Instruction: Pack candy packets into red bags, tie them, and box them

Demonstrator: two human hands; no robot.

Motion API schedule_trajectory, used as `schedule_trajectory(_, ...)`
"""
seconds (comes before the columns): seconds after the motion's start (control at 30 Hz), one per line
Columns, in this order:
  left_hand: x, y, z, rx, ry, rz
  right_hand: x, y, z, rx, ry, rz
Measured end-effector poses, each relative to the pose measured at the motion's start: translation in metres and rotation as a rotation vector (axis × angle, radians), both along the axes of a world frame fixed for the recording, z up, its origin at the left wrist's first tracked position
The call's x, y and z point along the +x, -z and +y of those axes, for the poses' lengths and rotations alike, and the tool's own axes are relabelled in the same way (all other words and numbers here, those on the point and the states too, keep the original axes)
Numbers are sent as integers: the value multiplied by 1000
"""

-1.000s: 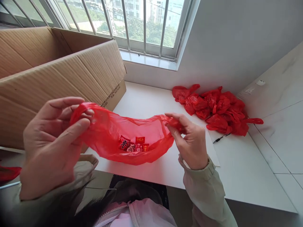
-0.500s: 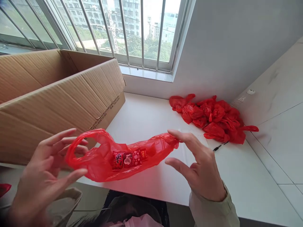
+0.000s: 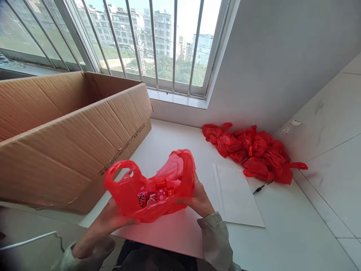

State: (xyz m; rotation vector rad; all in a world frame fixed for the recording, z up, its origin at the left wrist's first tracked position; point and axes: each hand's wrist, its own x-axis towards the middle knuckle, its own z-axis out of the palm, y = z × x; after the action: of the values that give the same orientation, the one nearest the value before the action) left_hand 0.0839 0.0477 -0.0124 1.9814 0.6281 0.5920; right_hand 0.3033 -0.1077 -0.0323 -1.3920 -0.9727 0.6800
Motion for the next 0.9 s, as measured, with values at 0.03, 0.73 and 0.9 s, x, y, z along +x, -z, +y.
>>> schedule_trajectory(0.03,4,1,1,-32,23,6,-3,-1,6,1,36,15)
schedule_trajectory(0.73,20,-16,18,-139,513,-154,0,-33,-33,156,-137,208)
schedule_trajectory(0.9,35,-22,8,-341,536,-101,-8,-35,-12,121,-118,177)
